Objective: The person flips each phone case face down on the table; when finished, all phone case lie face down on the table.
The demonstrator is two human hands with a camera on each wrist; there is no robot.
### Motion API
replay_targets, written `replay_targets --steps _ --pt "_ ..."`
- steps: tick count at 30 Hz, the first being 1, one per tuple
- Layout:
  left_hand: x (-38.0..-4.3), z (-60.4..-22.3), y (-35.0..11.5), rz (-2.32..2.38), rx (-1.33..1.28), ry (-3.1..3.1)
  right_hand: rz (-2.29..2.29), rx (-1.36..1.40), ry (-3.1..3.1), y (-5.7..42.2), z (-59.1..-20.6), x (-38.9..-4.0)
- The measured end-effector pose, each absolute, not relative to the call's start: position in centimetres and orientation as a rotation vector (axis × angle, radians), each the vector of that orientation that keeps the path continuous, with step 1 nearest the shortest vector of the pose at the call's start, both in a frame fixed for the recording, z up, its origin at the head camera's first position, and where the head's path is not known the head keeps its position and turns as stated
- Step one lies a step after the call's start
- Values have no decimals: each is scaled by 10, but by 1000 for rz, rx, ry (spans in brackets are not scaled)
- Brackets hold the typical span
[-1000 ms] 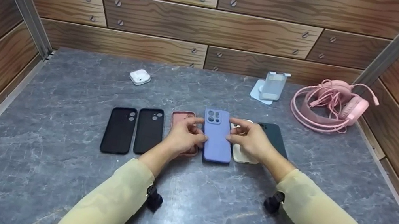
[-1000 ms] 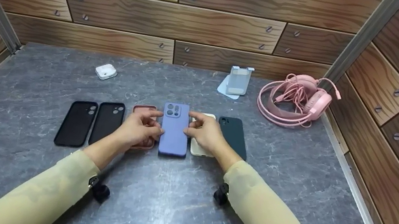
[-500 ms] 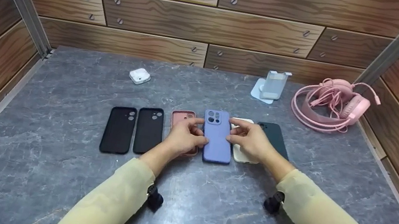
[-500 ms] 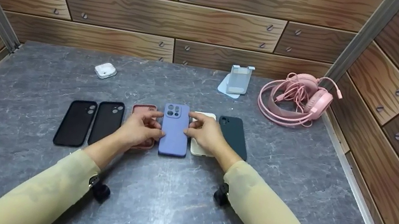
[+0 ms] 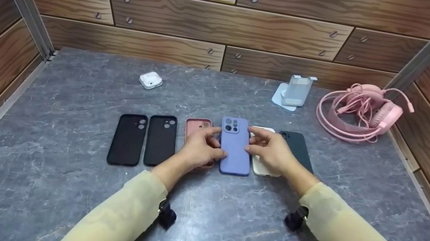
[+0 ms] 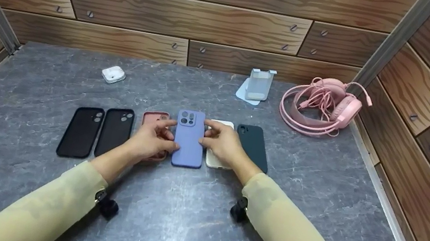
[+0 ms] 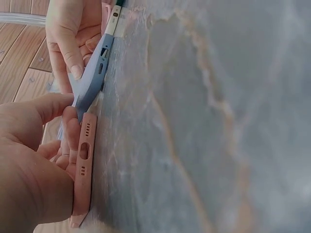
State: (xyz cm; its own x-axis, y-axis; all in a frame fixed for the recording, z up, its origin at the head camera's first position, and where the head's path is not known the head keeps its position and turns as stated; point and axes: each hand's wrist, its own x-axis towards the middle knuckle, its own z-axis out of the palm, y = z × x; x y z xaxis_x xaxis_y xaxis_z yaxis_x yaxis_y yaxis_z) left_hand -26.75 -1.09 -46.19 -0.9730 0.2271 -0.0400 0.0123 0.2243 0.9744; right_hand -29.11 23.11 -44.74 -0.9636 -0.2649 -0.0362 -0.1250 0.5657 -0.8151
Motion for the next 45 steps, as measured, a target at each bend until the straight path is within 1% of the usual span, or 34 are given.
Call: replay_targets --steps 26,45 --pt "-269 -463 -10 1727 261 2458 -1343 -320 2665 229 -450 -292" --pt "-270 -458 -7 1618 231 2507 -1196 -286 2712 225 -449 -291"
